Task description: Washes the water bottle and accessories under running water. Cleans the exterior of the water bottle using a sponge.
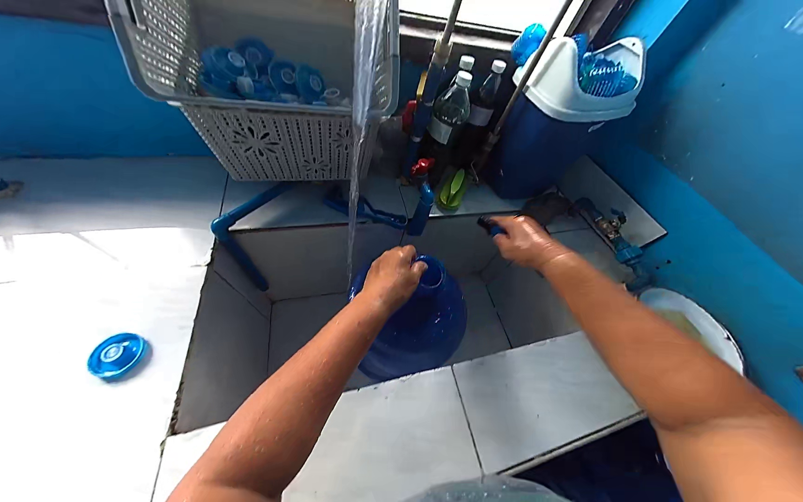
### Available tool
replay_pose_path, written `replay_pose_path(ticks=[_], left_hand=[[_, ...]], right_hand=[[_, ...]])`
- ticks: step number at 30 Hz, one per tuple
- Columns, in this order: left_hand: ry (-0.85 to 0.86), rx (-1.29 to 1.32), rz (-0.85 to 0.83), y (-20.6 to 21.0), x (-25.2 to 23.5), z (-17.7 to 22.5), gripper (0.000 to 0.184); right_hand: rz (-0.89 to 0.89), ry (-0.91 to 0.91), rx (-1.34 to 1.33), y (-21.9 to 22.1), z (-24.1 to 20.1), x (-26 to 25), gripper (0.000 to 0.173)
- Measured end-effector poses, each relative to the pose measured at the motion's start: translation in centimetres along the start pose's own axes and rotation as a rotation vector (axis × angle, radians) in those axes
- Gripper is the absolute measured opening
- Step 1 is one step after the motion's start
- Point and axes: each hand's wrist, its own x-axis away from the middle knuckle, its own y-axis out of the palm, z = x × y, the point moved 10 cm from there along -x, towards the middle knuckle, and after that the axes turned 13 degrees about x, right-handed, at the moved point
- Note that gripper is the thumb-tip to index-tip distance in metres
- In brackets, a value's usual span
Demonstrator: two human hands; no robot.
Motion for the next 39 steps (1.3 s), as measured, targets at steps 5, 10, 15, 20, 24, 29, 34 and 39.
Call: replay_pose_path(ticks=[5,10,15,20,24,29,34,39], left_hand=[[-0.031,0.163,0.096,-0.3,0.9,-1.9,0.037],[-0.105,0.292,0.247,-1.5,0.8,-2.0,0.030],[-0.211,0.378,0.416,-4.1,-0.9,-3.0,0.024],[-0.477,0.895,0.773,-5.4,-0.7,-8.2,0.027],[-0.525,1.179,1.004,-5.7,0.6,-10.9,0.028],[-0.290,1.290,0.875,-6.3,0.5,-7.5,0.035],[-0.242,1.313,0.656,-8.6,2.5,-5.1,0.075],[-0.374,0.833,0.138,-4.3,0.9,-2.7,0.070]], right_hand=[[-0.110,0.326,0.108,5.1,7.9,-7.7,0.062],[0.015,0.211,0.174,6.1,11.1,-15.0,0.057],[0.198,0.001,0.178,7.1,10.9,-19.2,0.054],[0.510,-0.120,-0.012,2.5,6.0,-14.9,0.039],[0.601,-0.536,-0.371,-2.4,-6.2,-7.1,0.029],[-0.246,-0.597,-0.268,3.5,-21.1,-6.8,0.051],[-0.113,-0.550,-0.455,6.4,-26.4,-4.9,0.041],[-0.163,-0.487,-0.304,3.7,-17.3,-4.8,0.037]])
